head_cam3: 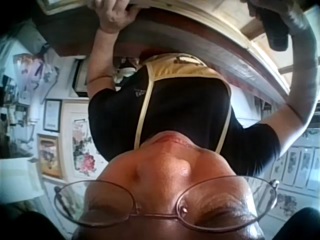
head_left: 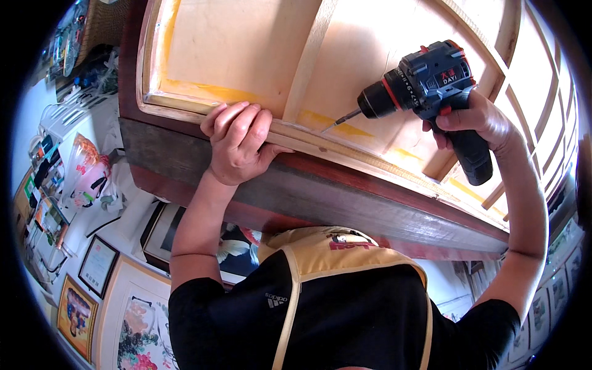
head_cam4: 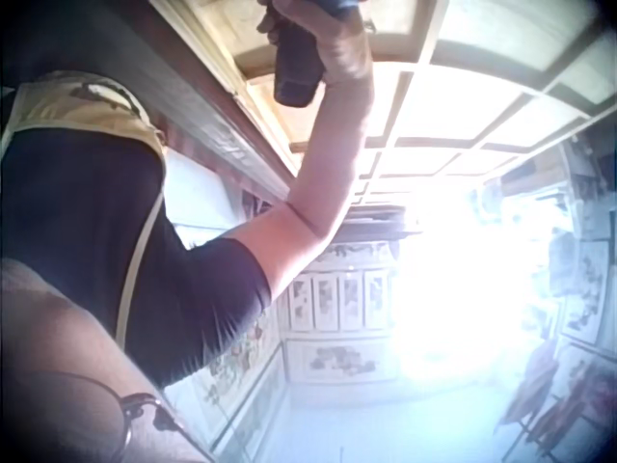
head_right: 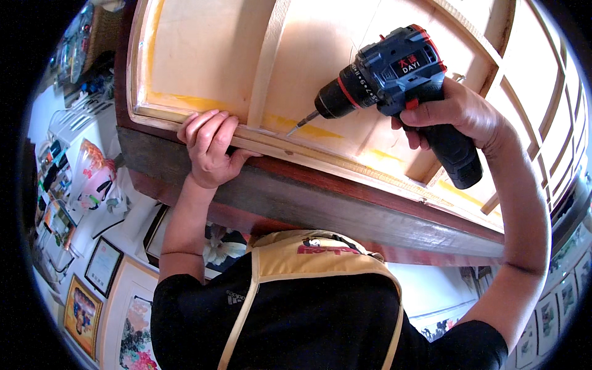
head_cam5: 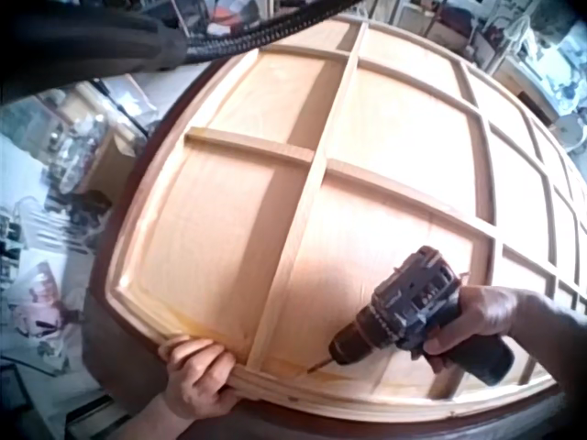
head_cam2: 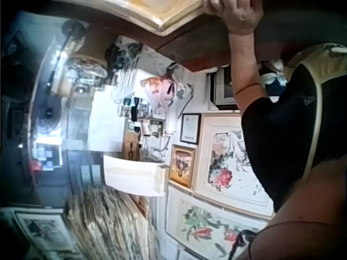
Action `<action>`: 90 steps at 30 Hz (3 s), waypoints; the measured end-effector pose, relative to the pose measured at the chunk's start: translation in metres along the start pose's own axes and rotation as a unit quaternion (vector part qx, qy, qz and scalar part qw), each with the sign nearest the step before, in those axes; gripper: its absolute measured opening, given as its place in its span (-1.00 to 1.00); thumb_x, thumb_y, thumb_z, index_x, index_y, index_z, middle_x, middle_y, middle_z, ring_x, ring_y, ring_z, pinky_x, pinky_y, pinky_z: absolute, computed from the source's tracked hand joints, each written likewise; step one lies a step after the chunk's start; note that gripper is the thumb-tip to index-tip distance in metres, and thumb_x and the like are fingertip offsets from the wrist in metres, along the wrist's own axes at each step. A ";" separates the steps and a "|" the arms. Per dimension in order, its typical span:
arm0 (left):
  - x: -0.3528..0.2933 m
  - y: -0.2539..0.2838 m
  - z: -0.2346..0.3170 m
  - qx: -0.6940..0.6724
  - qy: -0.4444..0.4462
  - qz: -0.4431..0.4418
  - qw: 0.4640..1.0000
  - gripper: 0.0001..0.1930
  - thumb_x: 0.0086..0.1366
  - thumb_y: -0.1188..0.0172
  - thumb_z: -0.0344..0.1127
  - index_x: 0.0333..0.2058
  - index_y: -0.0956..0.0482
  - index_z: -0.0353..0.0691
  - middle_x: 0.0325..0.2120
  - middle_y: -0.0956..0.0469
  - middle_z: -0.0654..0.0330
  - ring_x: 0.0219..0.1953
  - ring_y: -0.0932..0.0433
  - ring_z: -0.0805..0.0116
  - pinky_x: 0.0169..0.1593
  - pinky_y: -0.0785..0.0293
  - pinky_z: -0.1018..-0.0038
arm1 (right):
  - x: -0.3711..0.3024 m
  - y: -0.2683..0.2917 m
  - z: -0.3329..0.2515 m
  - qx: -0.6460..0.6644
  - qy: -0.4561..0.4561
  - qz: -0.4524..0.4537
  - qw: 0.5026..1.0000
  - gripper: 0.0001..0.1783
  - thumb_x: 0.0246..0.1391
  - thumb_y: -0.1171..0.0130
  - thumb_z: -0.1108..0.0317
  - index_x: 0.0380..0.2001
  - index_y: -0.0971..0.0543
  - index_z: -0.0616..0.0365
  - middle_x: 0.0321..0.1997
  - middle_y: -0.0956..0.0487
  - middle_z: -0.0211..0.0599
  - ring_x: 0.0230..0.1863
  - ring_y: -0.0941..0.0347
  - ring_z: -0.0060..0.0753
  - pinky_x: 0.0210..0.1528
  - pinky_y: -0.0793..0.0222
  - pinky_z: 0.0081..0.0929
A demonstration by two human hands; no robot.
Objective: The person uses a cordless drill to attach a wooden grid frame to a large reddish-brown board. They systematically drive screws into the frame's intersections and then use a tape measure to check dimensions.
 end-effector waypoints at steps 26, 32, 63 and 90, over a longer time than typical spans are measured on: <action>-0.002 -0.002 0.000 0.013 -0.002 0.025 1.000 -0.54 0.22 -0.17 0.17 -0.14 -0.59 -0.09 -0.12 -0.48 0.30 0.05 -0.36 0.33 0.24 -0.08 0.20 | 0.012 -0.006 -0.024 -0.111 -0.085 -0.006 0.990 -0.76 -0.19 -0.34 0.36 -0.41 -0.55 0.19 -0.60 -0.56 -0.29 -0.60 -0.52 -0.45 -0.49 -0.49 -0.49; -0.002 -0.002 0.001 0.007 -0.004 0.028 1.000 -0.52 0.20 -0.22 0.14 -0.11 -0.57 -0.12 -0.11 -0.48 0.27 0.05 -0.38 0.31 0.24 -0.10 0.18 | 0.014 -0.010 -0.026 -0.110 -0.088 -0.001 0.990 -0.76 -0.20 -0.35 0.35 -0.41 -0.55 0.17 -0.60 -0.56 -0.31 -0.60 -0.52 -0.46 -0.48 -0.50 -0.49; 0.025 0.021 0.023 -0.058 0.025 0.054 0.997 -0.36 0.23 -0.07 0.32 -0.05 -0.52 -0.18 -0.13 -0.44 0.19 0.01 -0.40 0.26 0.19 -0.15 0.19 | -0.115 -0.022 0.057 0.161 0.116 0.166 0.966 -0.45 -0.28 -0.42 0.28 -0.17 -0.55 0.34 -0.42 -0.62 -0.19 -0.59 -0.53 -0.44 -0.49 -0.55 -0.53; 0.202 -0.123 0.196 -0.200 0.139 0.082 0.966 -0.63 0.18 -0.22 -0.23 -0.09 -0.41 -0.27 -0.11 -0.40 -0.07 0.01 -0.41 -0.08 0.06 -0.40 0.11 | -0.271 -0.181 0.383 0.443 0.269 0.247 0.819 -0.44 -0.17 -0.34 0.06 -0.18 -0.53 0.27 -0.58 -0.54 -0.24 -0.56 -0.46 -0.38 -0.45 -0.42 -0.48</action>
Point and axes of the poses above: each hand's wrist, its own x-axis towards the middle knuckle, its own y-axis out of the back of the hand, z = x × y, the point moved 5 cm from there along x, towards the middle knuckle
